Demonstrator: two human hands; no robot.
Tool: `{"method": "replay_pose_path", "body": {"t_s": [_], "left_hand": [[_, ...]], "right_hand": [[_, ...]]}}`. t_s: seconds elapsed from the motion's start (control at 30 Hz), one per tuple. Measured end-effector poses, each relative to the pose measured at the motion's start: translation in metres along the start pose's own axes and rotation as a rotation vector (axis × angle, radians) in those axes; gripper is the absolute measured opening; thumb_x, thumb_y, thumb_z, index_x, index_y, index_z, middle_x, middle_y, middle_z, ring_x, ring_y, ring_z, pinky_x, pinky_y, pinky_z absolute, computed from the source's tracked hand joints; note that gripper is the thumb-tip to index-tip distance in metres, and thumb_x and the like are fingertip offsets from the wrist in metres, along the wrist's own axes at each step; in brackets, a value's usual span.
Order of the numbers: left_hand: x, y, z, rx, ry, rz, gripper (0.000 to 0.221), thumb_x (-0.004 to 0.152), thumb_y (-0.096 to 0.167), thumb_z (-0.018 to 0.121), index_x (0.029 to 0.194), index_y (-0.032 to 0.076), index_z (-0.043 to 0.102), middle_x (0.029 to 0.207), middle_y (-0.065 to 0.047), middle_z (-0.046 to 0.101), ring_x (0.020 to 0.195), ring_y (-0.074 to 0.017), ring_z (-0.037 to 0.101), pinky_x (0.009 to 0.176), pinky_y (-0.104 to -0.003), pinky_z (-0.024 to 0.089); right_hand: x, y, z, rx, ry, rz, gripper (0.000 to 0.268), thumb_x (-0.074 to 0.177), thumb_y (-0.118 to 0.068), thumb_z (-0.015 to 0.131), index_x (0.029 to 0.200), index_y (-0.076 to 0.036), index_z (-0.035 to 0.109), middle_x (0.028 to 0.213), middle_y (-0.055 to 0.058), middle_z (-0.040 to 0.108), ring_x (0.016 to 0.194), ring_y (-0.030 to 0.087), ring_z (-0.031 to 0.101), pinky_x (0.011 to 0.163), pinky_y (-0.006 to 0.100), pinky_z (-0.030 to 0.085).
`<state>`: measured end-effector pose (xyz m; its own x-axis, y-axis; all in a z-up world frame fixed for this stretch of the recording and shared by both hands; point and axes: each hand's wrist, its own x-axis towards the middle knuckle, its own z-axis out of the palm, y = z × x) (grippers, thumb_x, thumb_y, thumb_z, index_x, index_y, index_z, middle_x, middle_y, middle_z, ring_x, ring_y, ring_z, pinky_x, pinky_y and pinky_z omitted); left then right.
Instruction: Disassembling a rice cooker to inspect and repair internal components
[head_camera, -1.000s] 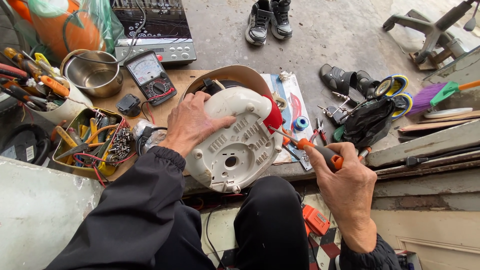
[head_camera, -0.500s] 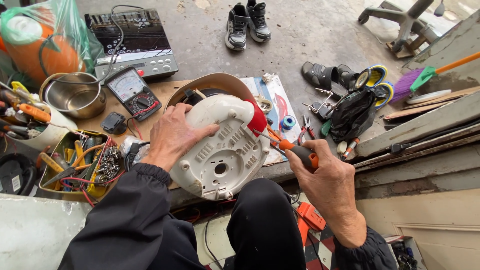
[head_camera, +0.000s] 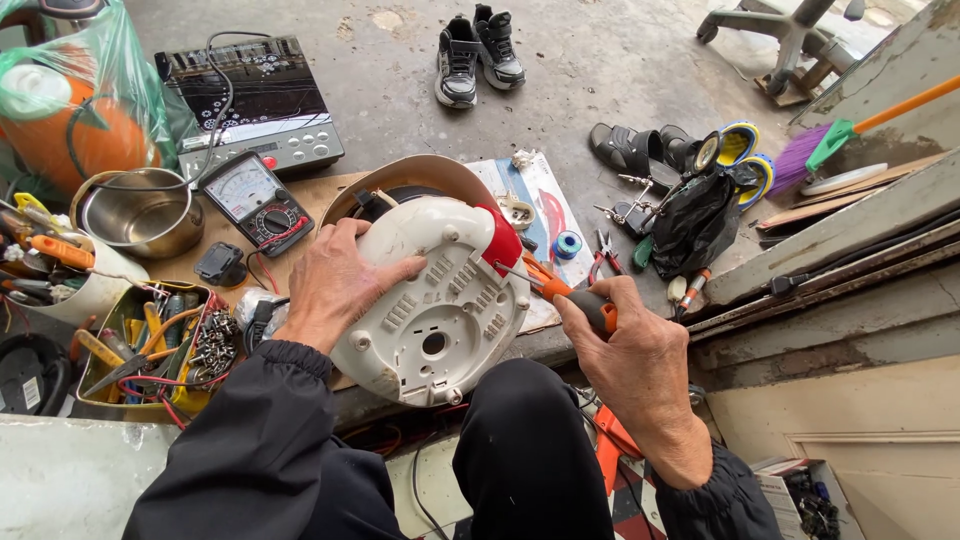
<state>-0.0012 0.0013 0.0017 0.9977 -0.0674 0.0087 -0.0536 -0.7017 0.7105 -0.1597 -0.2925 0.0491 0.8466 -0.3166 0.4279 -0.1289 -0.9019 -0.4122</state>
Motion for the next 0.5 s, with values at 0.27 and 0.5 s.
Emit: {"method": "replay_pose_path", "body": {"t_s": [0.27, 0.5], "left_hand": [[-0.0005, 0.0014, -0.0006, -0.011, 0.001, -0.016, 0.1, 0.066, 0.078, 0.095, 0.135, 0.01, 0.071, 0.126, -0.018, 0.071, 0.119, -0.04, 0.076, 0.106, -0.054, 0.056], [0.0009, -0.0007, 0.0017, -0.012, 0.013, -0.013, 0.096, 0.067, 0.076, 0.095, 0.134, 0.011, 0.071, 0.126, -0.017, 0.071, 0.119, -0.0393, 0.075, 0.107, -0.054, 0.055]], "right_hand": [[0.0015, -0.0041, 0.0016, 0.001, 0.007, 0.014, 0.037, 0.094, -0.051, 0.091, 0.1, -0.021, 0.069, 0.065, 0.016, 0.074, 0.077, 0.038, 0.081, 0.073, 0.042, 0.062], [0.0022, -0.006, 0.0042, -0.004, 0.042, -0.003, 0.038, 0.094, -0.05, 0.091, 0.098, -0.02, 0.069, 0.063, 0.015, 0.073, 0.075, 0.036, 0.081, 0.072, 0.041, 0.062]]}}
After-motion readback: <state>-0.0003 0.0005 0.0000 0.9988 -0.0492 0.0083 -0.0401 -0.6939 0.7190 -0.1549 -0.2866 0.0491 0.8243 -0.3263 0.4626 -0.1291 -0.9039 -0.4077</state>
